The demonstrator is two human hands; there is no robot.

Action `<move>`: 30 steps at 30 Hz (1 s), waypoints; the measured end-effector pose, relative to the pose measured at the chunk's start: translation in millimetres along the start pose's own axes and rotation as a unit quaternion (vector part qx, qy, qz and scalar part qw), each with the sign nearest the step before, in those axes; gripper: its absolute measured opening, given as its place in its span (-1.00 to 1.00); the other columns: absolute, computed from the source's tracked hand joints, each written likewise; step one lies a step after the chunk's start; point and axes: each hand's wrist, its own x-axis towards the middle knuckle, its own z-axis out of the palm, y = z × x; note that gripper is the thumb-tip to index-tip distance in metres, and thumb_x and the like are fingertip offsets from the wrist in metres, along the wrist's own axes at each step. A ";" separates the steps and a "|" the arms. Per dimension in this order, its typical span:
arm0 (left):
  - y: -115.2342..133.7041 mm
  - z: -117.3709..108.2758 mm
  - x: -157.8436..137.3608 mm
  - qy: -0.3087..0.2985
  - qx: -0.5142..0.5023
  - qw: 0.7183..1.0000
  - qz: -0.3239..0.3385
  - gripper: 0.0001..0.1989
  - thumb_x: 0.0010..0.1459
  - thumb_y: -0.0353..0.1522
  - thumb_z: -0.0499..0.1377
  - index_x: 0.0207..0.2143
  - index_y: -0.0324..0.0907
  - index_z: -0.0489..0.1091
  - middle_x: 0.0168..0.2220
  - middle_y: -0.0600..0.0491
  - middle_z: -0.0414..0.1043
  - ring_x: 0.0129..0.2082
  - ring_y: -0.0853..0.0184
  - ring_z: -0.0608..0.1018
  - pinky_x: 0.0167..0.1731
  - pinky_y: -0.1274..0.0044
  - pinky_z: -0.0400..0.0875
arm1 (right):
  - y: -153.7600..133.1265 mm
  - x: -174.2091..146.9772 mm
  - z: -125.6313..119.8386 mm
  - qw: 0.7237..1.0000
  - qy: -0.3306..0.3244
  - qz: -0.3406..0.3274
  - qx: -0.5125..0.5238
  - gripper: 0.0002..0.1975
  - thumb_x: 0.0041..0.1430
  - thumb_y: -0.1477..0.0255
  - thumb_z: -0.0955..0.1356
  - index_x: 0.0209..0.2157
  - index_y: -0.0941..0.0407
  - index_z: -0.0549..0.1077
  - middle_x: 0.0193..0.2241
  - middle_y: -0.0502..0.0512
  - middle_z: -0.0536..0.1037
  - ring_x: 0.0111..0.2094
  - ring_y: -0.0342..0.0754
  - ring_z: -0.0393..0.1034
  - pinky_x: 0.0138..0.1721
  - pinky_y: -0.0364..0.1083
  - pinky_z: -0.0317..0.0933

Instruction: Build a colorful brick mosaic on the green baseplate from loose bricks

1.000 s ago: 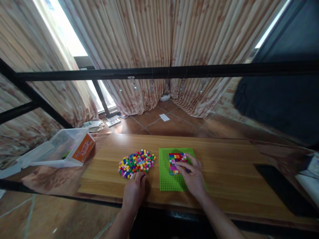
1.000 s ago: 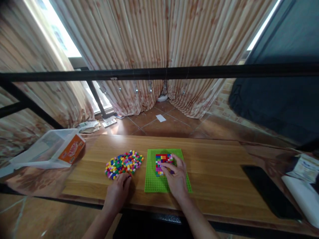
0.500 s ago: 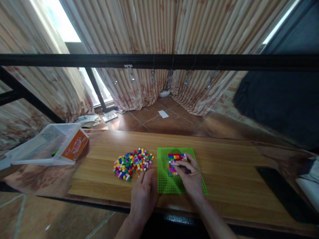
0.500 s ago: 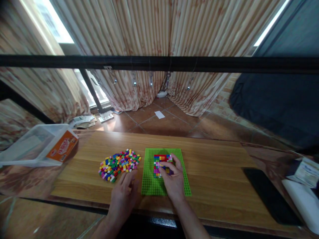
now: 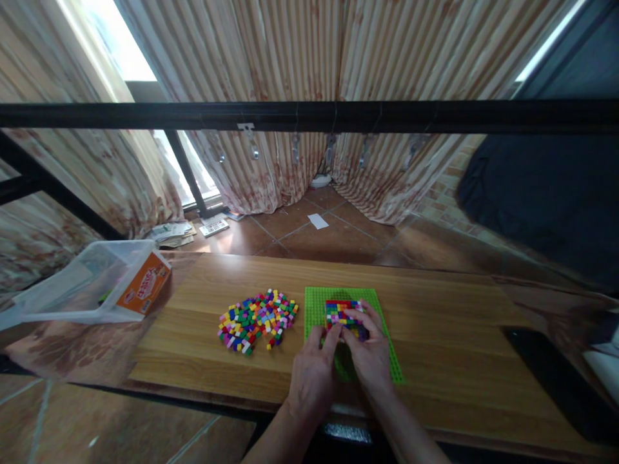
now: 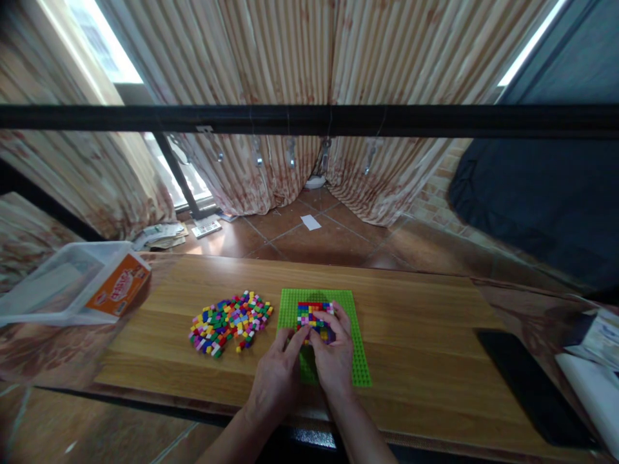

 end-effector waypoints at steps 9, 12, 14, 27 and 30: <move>1.3 -1.1 2.6 -0.017 -0.024 0.999 -0.014 -0.39 0.13 -0.54 -0.01 0.24 -0.03 0.10 -0.08 -0.07 0.35 -0.15 0.25 0.50 -0.21 0.47 0.49 | 3.7 1.9 -2.0 1.000 -0.004 -0.008 -0.014 -0.80 -0.02 0.29 0.42 -0.31 0.03 0.55 0.09 0.12 0.33 0.11 0.06 0.24 0.14 0.08 0.11; 2.8 -1.8 -7.9 0.006 -0.049 0.999 -0.005 -0.36 0.13 -0.54 -0.01 0.27 -0.06 0.03 -0.05 -0.07 0.34 -0.11 0.25 0.49 -0.14 0.45 0.47 | 5.2 2.8 -10.4 0.999 -0.032 -0.006 -0.036 -0.74 -0.01 0.24 0.42 -0.27 0.04 0.55 0.07 0.14 0.36 0.10 0.08 0.25 0.15 0.14 0.09; 1.6 -3.0 -21.9 0.027 -0.066 0.997 -0.007 -0.37 0.14 -0.55 -0.03 0.27 -0.08 0.02 -0.05 -0.07 0.35 -0.12 0.28 0.48 -0.13 0.46 0.45 | -0.2 -0.3 -18.2 0.997 -0.023 -0.031 -0.063 -0.72 0.01 0.22 0.42 -0.24 0.05 0.54 0.05 0.16 0.37 0.10 0.09 0.25 0.15 0.17 0.08; -60.6 -37.7 -66.1 0.190 -0.041 0.970 -0.147 -0.85 0.22 -0.50 -0.03 -0.27 -0.14 0.29 -0.31 0.05 0.36 -0.31 0.35 0.49 -0.29 0.52 0.41 | -19.0 -54.9 50.8 0.934 -0.236 -0.227 -0.140 -0.79 0.24 0.40 0.25 -0.23 0.02 0.52 -0.32 0.08 0.55 -0.24 0.00 0.42 -0.17 0.00 0.31; -66.1 -38.2 -56.4 0.179 -0.023 0.972 -0.148 -0.79 0.22 -0.50 -0.03 -0.14 -0.14 0.30 -0.22 0.01 0.39 -0.27 0.34 0.51 -0.27 0.51 0.43 | -16.3 -51.6 66.1 0.925 -0.252 -0.240 -0.155 -0.77 0.24 0.44 0.24 -0.21 0.01 0.53 -0.31 0.07 0.54 -0.24 0.00 0.41 -0.16 0.01 0.30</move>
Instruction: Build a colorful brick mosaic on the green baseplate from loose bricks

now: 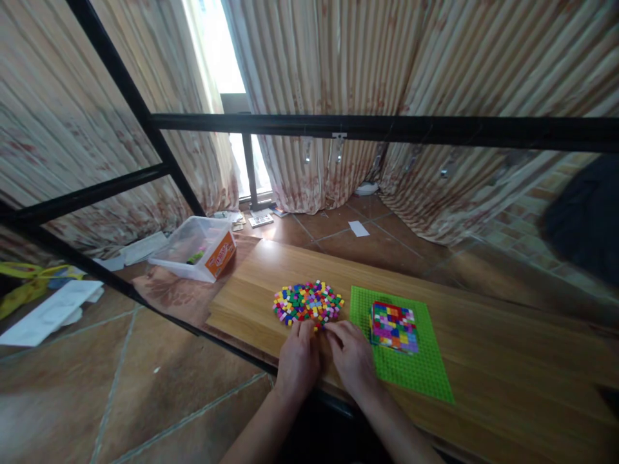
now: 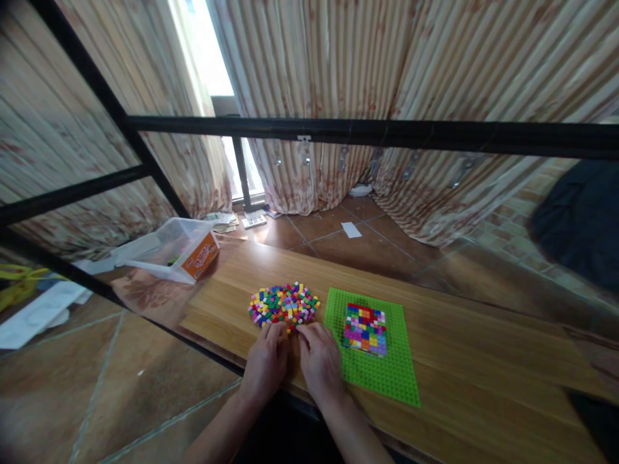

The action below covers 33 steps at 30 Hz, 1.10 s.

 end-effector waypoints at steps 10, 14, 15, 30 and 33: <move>-11.0 13.7 -1.5 0.044 0.000 0.998 0.033 -0.76 0.25 -0.45 -0.02 -0.03 -0.17 0.26 -0.18 -0.02 0.42 -0.21 0.33 0.52 -0.22 0.51 0.44 | 1.8 4.1 10.2 0.999 -0.027 -0.013 -0.041 -0.79 0.25 0.48 0.24 -0.26 0.05 0.51 -0.33 0.08 0.51 -0.23 0.00 0.37 -0.17 -0.02 0.25; -14.0 13.4 -2.5 0.054 0.002 0.997 0.057 -0.83 0.24 -0.45 -0.02 -0.12 -0.17 0.27 -0.26 0.02 0.41 -0.29 0.35 0.52 -0.30 0.53 0.43 | -5.2 2.2 6.0 1.000 -0.012 -0.007 -0.017 -0.81 0.26 0.48 0.23 -0.30 0.06 0.49 -0.34 0.07 0.51 -0.24 -0.02 0.37 -0.19 -0.03 0.26; -14.2 12.8 -2.5 0.055 0.002 0.997 0.063 -0.85 0.25 -0.45 -0.02 -0.15 -0.16 0.27 -0.29 0.03 0.40 -0.30 0.35 0.51 -0.31 0.54 0.42 | -7.4 0.4 2.8 1.000 -0.006 -0.004 -0.004 -0.81 0.26 0.47 0.23 -0.30 0.06 0.48 -0.35 0.07 0.51 -0.24 -0.02 0.37 -0.18 -0.03 0.27; -15.8 11.4 -1.9 0.036 0.054 0.993 0.101 -0.88 0.22 -0.44 0.01 -0.34 -0.14 0.32 -0.40 0.07 0.38 -0.38 0.37 0.48 -0.36 0.58 0.34 | 45.6 -28.7 -101.2 0.979 0.139 0.151 -0.016 -0.72 0.22 0.23 0.27 -0.26 0.06 0.54 -0.25 0.11 0.56 -0.22 -0.01 0.44 -0.17 -0.01 0.31; -14.9 10.6 -1.3 0.037 0.062 0.992 0.103 -0.87 0.22 -0.44 0.01 -0.35 -0.14 0.32 -0.40 0.07 0.39 -0.39 0.37 0.47 -0.36 0.57 0.34 | 51.0 -19.2 -100.5 0.982 0.133 0.129 -0.042 -0.73 0.22 0.25 0.26 -0.27 0.06 0.55 -0.25 0.11 0.57 -0.20 0.01 0.44 -0.11 0.03 0.29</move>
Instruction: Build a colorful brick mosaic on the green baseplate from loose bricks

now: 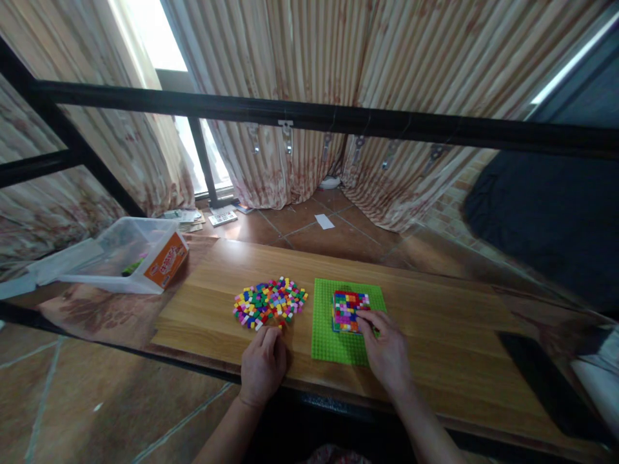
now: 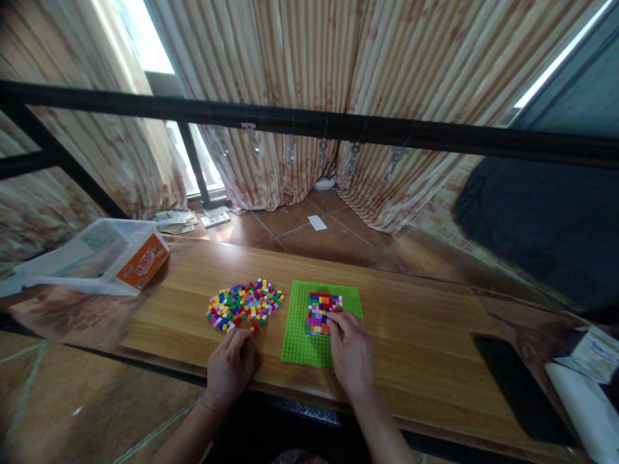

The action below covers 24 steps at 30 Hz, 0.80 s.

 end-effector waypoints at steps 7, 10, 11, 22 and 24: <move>1.1 -0.7 1.2 0.000 -0.006 1.000 0.003 -0.87 0.23 -0.42 -0.01 -0.33 -0.13 0.31 -0.38 0.06 0.40 -0.37 0.36 0.49 -0.34 0.56 0.35 | -3.2 4.7 9.4 0.998 0.002 -0.033 -0.052 -0.73 0.22 0.26 0.25 -0.25 0.02 0.56 -0.27 0.08 0.59 -0.21 0.02 0.43 -0.11 0.04 0.26; 1.2 -0.5 1.1 0.003 -0.003 1.000 0.003 -0.87 0.24 -0.41 -0.02 -0.33 -0.13 0.31 -0.38 0.06 0.40 -0.36 0.35 0.50 -0.34 0.56 0.36 | -3.2 3.9 9.4 0.997 0.017 -0.020 -0.070 -0.72 0.21 0.26 0.25 -0.23 0.04 0.55 -0.27 0.09 0.60 -0.22 0.03 0.43 -0.14 0.03 0.27; 1.1 -0.4 1.0 0.003 -0.003 1.000 0.002 -0.87 0.24 -0.41 -0.01 -0.33 -0.13 0.31 -0.38 0.06 0.41 -0.36 0.35 0.50 -0.34 0.56 0.36 | -3.0 3.5 9.2 0.997 0.019 -0.018 -0.073 -0.72 0.21 0.26 0.25 -0.23 0.04 0.55 -0.27 0.10 0.60 -0.22 0.03 0.44 -0.15 0.03 0.28; 0.8 0.6 0.4 0.001 -0.003 1.000 0.001 -0.85 0.24 -0.42 -0.02 -0.33 -0.14 0.34 -0.37 0.06 0.39 -0.36 0.37 0.49 -0.33 0.57 0.36 | 0.4 0.2 5.8 0.997 0.047 -0.047 -0.049 -0.74 0.24 0.29 0.26 -0.27 0.06 0.56 -0.28 0.10 0.59 -0.23 -0.01 0.44 -0.13 0.00 0.30; 0.9 0.7 0.2 0.001 -0.004 1.000 -0.001 -0.85 0.24 -0.42 -0.02 -0.32 -0.14 0.34 -0.38 0.06 0.39 -0.37 0.37 0.48 -0.34 0.57 0.36 | 1.7 -2.9 7.1 0.995 0.043 -0.068 -0.051 -0.74 0.26 0.33 0.25 -0.23 0.05 0.56 -0.24 0.11 0.58 -0.19 -0.01 0.43 -0.10 0.01 0.29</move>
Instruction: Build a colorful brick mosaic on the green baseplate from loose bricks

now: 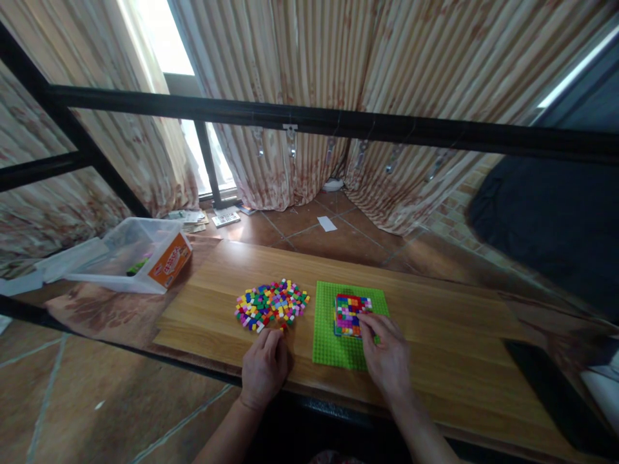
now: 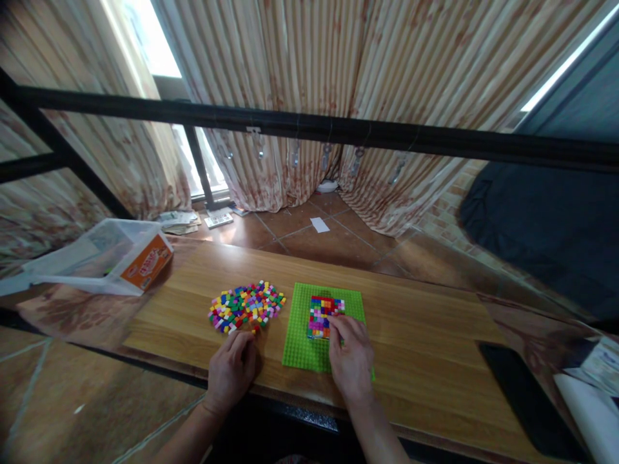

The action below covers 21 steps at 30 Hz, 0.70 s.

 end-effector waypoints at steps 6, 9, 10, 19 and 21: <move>-1.0 1.1 -1.0 -0.004 -0.007 1.000 0.002 -0.86 0.24 -0.43 -0.01 -0.31 -0.15 0.33 -0.37 0.05 0.39 -0.35 0.36 0.48 -0.31 0.56 0.36 | 3.9 -11.1 5.5 0.998 0.000 -0.039 -0.047 -0.72 0.27 0.41 0.24 -0.14 0.05 0.56 -0.23 0.13 0.55 -0.18 -0.01 0.37 -0.11 0.01 0.29; -1.8 1.9 -1.4 -0.001 -0.007 1.000 0.003 -0.87 0.24 -0.44 0.00 -0.30 -0.15 0.33 -0.36 0.05 0.40 -0.35 0.35 0.48 -0.33 0.56 0.35 | 4.3 -11.8 5.9 0.997 0.002 -0.053 -0.052 -0.73 0.27 0.44 0.24 -0.13 0.06 0.56 -0.23 0.13 0.55 -0.18 -0.01 0.37 -0.12 -0.01 0.30; -1.9 2.1 -1.4 0.001 -0.008 1.000 0.004 -0.87 0.24 -0.44 0.00 -0.29 -0.15 0.33 -0.36 0.05 0.40 -0.35 0.35 0.48 -0.33 0.56 0.35 | 4.4 -11.7 5.9 0.997 0.002 -0.057 -0.052 -0.73 0.27 0.45 0.24 -0.13 0.06 0.55 -0.23 0.12 0.55 -0.18 -0.02 0.37 -0.13 -0.01 0.30; -2.0 2.1 -0.9 0.001 -0.003 1.000 0.008 -0.88 0.24 -0.43 0.01 -0.31 -0.15 0.32 -0.38 0.07 0.38 -0.38 0.36 0.47 -0.34 0.56 0.33 | 9.4 -13.8 10.2 0.996 0.000 -0.064 -0.056 -0.73 0.28 0.45 0.24 -0.14 0.09 0.56 -0.20 0.15 0.55 -0.16 0.00 0.36 -0.09 0.00 0.28; -2.4 2.4 -1.0 0.004 0.001 1.000 0.010 -0.88 0.24 -0.43 0.00 -0.33 -0.14 0.32 -0.39 0.07 0.37 -0.39 0.36 0.47 -0.35 0.56 0.32 | 9.8 -14.1 11.1 0.997 -0.006 -0.054 -0.049 -0.72 0.28 0.44 0.23 -0.13 0.08 0.56 -0.19 0.15 0.55 -0.13 0.02 0.36 -0.07 0.02 0.28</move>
